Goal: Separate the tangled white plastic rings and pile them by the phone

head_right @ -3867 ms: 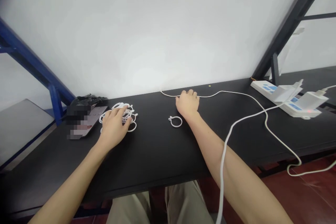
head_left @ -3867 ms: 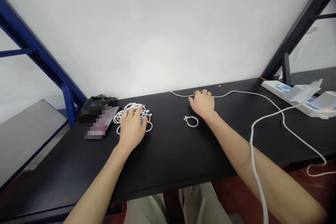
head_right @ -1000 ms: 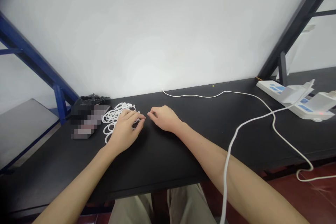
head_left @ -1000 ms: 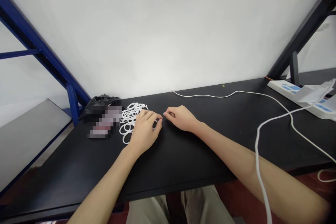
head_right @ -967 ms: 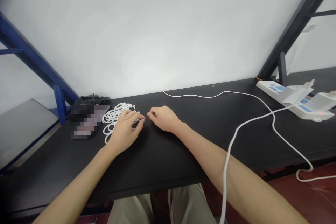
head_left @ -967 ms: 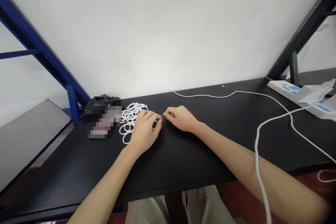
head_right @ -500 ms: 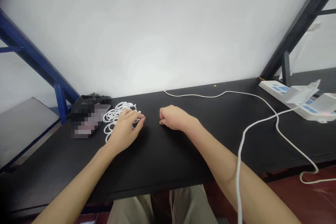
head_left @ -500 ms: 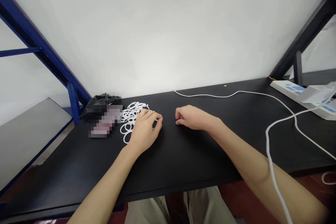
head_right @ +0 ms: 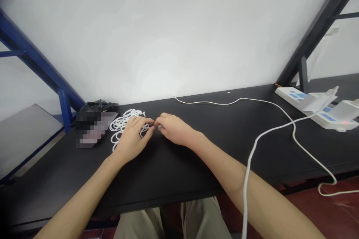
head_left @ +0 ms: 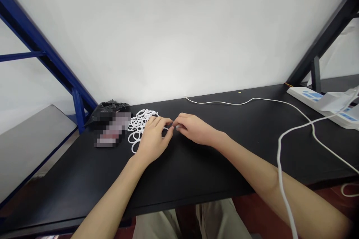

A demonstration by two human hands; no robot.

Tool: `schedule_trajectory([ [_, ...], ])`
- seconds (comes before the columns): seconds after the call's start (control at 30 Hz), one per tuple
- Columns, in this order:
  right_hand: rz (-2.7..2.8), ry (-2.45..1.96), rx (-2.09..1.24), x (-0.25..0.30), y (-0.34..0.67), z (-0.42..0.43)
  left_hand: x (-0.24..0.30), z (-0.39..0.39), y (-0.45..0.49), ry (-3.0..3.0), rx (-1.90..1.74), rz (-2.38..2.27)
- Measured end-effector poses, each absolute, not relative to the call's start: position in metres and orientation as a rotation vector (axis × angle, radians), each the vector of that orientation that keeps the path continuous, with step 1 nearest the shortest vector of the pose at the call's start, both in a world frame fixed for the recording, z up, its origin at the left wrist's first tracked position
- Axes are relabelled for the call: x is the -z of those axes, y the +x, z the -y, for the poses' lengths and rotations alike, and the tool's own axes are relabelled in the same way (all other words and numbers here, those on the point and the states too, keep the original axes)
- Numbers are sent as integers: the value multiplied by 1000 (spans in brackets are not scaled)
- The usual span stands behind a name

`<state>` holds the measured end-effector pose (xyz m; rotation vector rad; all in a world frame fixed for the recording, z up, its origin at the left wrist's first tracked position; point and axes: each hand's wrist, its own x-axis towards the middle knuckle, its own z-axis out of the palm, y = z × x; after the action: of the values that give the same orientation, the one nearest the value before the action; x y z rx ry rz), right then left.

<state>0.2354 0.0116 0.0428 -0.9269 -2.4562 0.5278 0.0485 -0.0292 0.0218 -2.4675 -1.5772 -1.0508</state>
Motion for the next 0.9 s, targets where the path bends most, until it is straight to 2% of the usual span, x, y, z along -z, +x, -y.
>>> schedule_trajectory([
  [0.2, 2064, -734, -752, -48, 225, -2, -25, 33, 46, -2473, 1261, 1678],
  [0.5, 1836, -702, -1102, -46, 222, 0, -27, 35, 53, -2591, 1086, 1710],
  [0.7, 1791, -747, -1063, -47, 222, 0, -30, 36, 50, -2564, 1170, 1723],
  [0.9, 1841, -799, -849, -49, 224, -2, -32, 34, 49, -2479, 1344, 1849],
])
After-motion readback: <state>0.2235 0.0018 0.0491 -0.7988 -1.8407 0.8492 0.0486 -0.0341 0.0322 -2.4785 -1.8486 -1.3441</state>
